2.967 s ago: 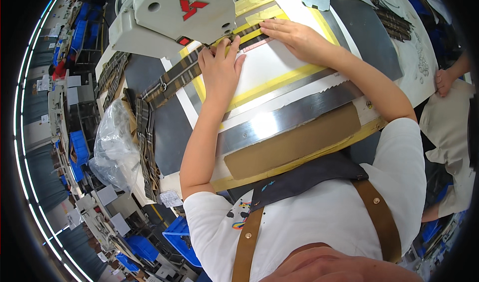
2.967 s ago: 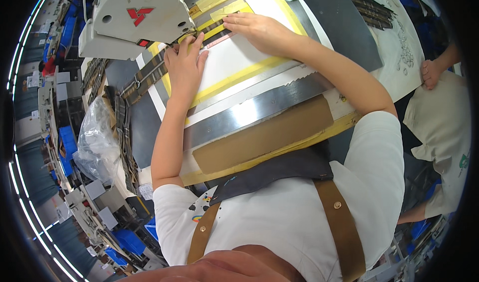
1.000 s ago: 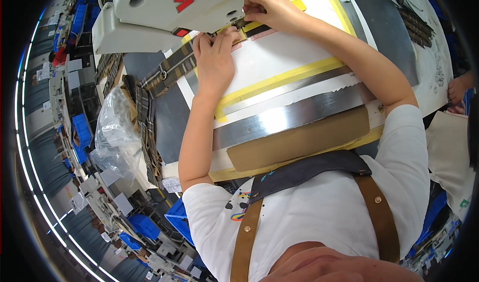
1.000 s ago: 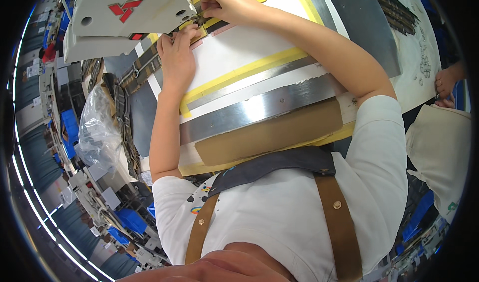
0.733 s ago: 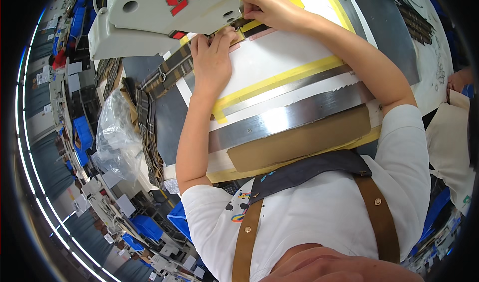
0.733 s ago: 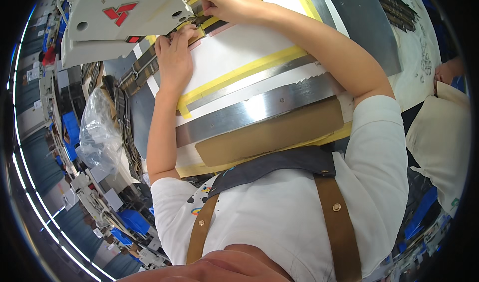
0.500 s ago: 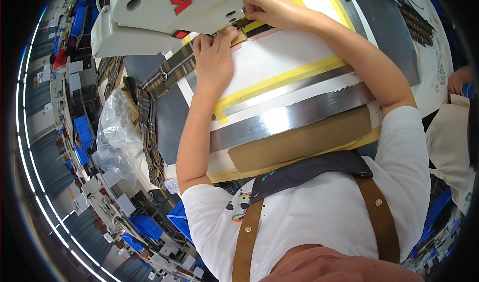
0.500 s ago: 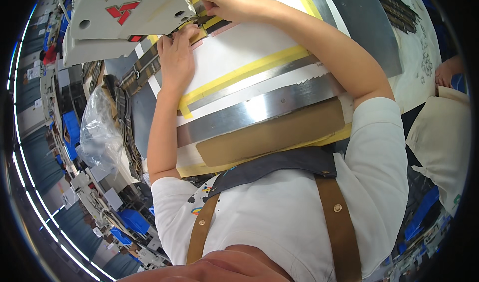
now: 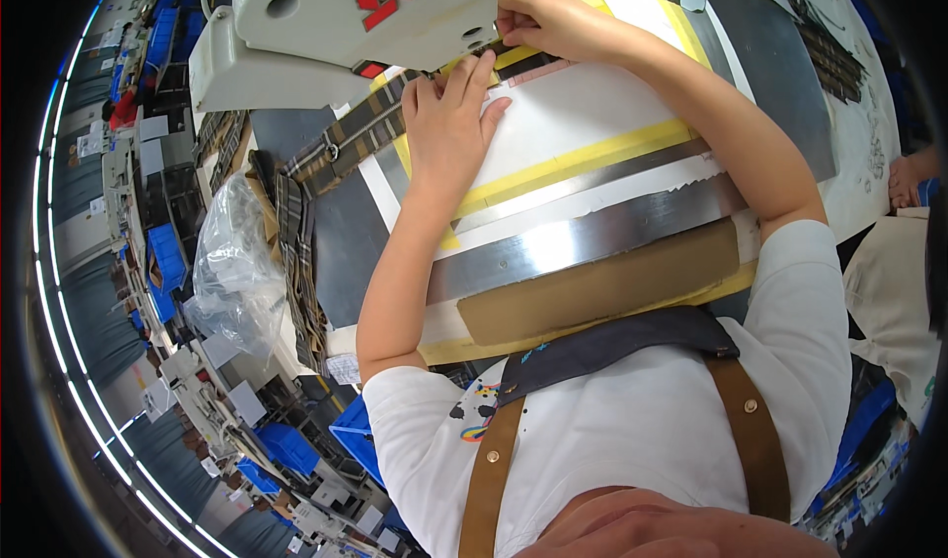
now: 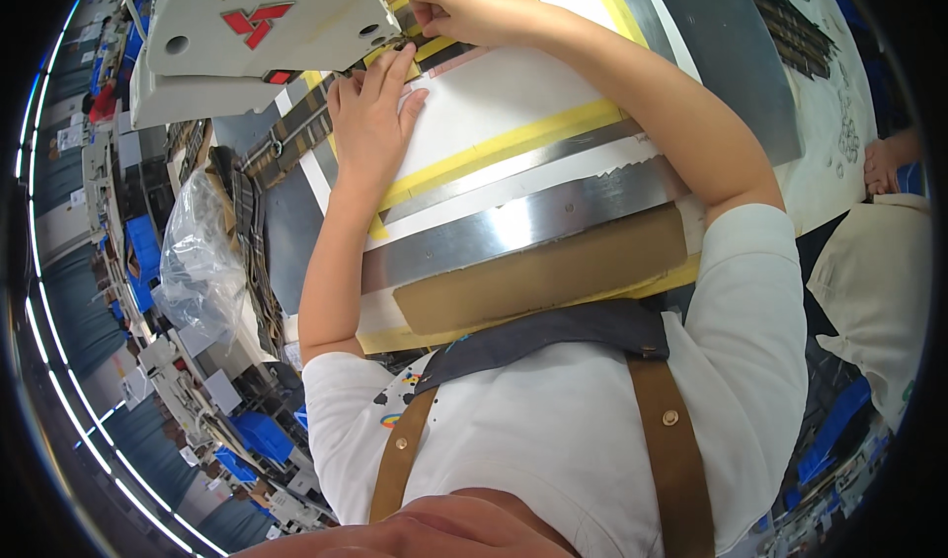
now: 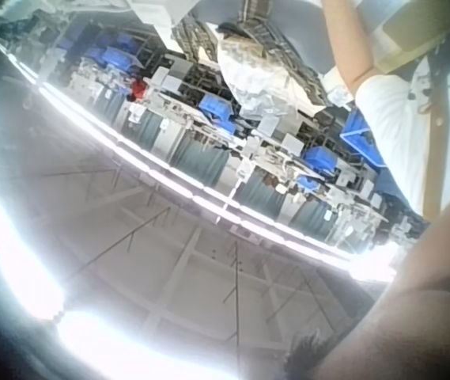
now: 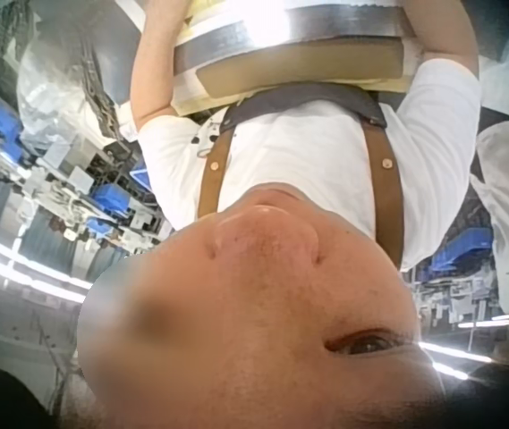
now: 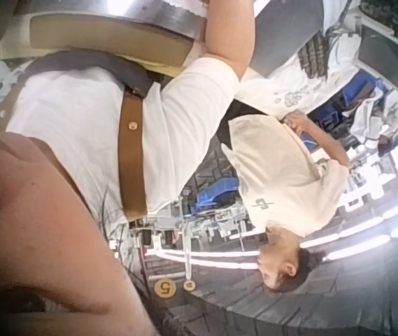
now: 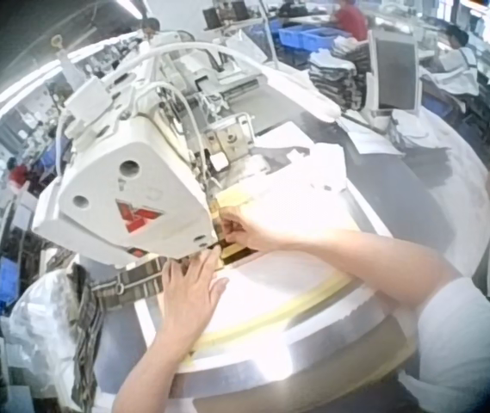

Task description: The person sews a patterned leather strap using an industrial sewing machine.

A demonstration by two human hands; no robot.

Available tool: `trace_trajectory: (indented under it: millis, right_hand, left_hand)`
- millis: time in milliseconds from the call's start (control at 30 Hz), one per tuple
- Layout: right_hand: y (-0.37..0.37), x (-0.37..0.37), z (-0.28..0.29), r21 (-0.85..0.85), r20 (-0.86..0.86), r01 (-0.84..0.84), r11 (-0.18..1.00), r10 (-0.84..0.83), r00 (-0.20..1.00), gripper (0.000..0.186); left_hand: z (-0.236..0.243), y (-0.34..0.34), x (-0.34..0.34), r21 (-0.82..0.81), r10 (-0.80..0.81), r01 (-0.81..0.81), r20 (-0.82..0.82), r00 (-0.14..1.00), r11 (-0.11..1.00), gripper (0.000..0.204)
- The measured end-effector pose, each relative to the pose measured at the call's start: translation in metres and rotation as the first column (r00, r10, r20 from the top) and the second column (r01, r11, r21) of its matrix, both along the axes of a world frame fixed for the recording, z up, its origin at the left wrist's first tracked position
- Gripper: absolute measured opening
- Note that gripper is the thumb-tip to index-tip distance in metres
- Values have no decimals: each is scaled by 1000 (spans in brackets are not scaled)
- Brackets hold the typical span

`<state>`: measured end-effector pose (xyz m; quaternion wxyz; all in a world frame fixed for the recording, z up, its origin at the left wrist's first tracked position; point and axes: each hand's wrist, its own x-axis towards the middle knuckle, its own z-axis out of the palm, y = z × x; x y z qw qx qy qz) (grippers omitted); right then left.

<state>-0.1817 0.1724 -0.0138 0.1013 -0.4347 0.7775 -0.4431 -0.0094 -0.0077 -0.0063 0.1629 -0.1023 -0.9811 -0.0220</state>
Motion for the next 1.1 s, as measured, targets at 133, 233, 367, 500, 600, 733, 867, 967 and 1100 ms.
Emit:
trace_trajectory:
  millis: [133,233,367,500,600,733,867,967,1100]
  right_hand:
    - [0,-3,1,46,73,12,999,-15,997,11]
    - [-1,-3,1,39,92,3,999,-7,996,11]
    - [-2,-6,3,26,98,0,1000,-3,995,12]
    - [-5,-2,12,76,-4,-22,997,23,1000,15]
    - [-3,-2,9,76,-71,-36,996,42,997,18]
    - [1,0,10,121,-86,-14,993,25,996,10]
    - [9,6,18,77,-208,36,996,-19,978,10]
    - [17,8,34,255,-208,106,961,-53,977,10]
    - [33,3,36,157,-137,144,977,-123,983,10]
  left_hand:
    - [2,2,-1,-12,7,-7,10,1000,1000,55]
    - [1,4,1,-11,13,-13,0,1000,1000,54]
    - [2,6,-2,20,9,-9,-16,1000,1000,53]
    - [2,8,-2,-8,31,-31,-22,999,999,49]
    - [1,10,-3,-8,37,-37,-24,999,999,48]
    - [2,12,-3,-5,39,-39,-28,999,999,47]
    - [2,13,-4,-1,34,-34,-35,999,999,48]
    - [3,13,-3,2,37,-37,-33,999,999,48]
    - [3,14,-4,-20,38,-39,-48,998,999,49]
